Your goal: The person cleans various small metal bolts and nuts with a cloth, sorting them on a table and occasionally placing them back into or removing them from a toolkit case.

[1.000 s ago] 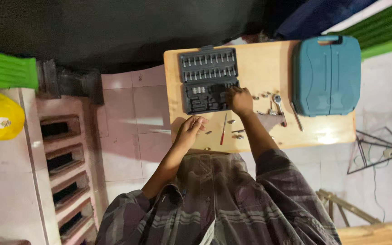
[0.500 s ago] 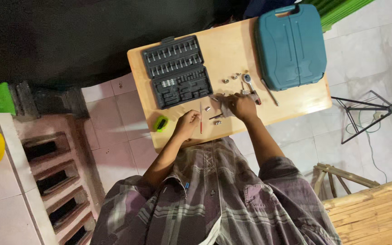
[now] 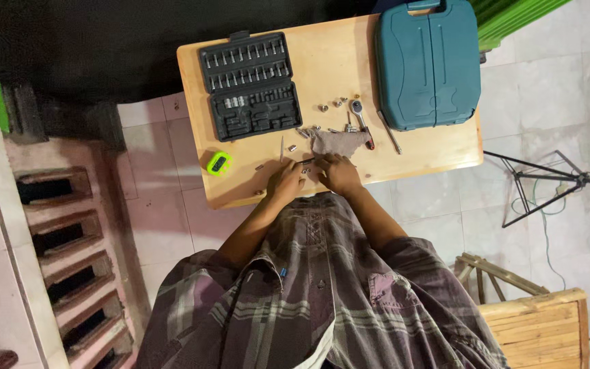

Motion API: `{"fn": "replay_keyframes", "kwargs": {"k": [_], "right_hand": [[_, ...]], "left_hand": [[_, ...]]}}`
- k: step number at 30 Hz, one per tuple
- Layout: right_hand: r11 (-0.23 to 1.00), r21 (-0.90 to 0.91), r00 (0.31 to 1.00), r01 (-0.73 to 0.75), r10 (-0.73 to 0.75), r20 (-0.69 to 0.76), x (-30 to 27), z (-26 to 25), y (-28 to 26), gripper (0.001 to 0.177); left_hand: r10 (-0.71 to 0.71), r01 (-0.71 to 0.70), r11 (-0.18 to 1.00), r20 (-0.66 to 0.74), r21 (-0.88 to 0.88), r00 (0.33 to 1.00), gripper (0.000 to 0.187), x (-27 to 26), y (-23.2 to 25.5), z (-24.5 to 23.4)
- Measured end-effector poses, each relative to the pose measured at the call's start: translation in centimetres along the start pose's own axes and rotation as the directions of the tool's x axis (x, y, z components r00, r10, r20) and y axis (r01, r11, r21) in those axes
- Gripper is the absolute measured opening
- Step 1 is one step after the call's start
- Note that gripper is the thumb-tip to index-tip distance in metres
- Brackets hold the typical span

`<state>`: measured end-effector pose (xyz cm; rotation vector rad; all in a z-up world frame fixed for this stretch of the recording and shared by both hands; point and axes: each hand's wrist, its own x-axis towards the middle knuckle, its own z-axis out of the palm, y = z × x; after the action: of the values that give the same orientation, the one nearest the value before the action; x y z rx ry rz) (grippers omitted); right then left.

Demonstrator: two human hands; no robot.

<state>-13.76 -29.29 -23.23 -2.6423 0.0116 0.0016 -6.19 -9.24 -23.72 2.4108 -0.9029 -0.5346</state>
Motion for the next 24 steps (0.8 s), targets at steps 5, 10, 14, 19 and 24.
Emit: {"fn": "replay_keyframes", "kwargs": {"k": [5, 10, 14, 19, 24], "right_hand": [[0.993, -0.028, 0.993, 0.112, -0.112, -0.018, 0.7, 1.3, -0.3, 0.034], [0.988, -0.078, 0.99, 0.137, -0.138, -0.004, 0.9, 2.7, 0.0, 0.02], [0.988, -0.105, 0.993, 0.116, -0.114, 0.019, 0.7, 3.0, 0.4, 0.019], [0.99, -0.033, 0.98, 0.137, -0.141, -0.141, 0.2, 1.4, 0.6, 0.031], [0.997, -0.08, 0.963, -0.015, -0.007, -0.268, 0.4, -0.3, 2.2, 0.025]], "left_hand": [[0.032, -0.025, 0.997, -0.1, 0.077, 0.994, 0.026, -0.1, 0.3, 1.7], [0.045, -0.024, 0.993, -0.185, 0.111, 0.982, 0.024, 0.2, 0.0, 3.5], [0.02, 0.026, 0.987, -0.279, 0.161, 0.96, 0.016, -0.1, 0.0, 4.2], [-0.007, 0.057, 0.98, -0.256, 0.19, 0.967, 0.019, -0.1, 0.1, 3.7], [0.063, -0.017, 0.99, -0.329, 0.141, 0.942, 0.023, -0.5, 0.4, 2.6]]}}
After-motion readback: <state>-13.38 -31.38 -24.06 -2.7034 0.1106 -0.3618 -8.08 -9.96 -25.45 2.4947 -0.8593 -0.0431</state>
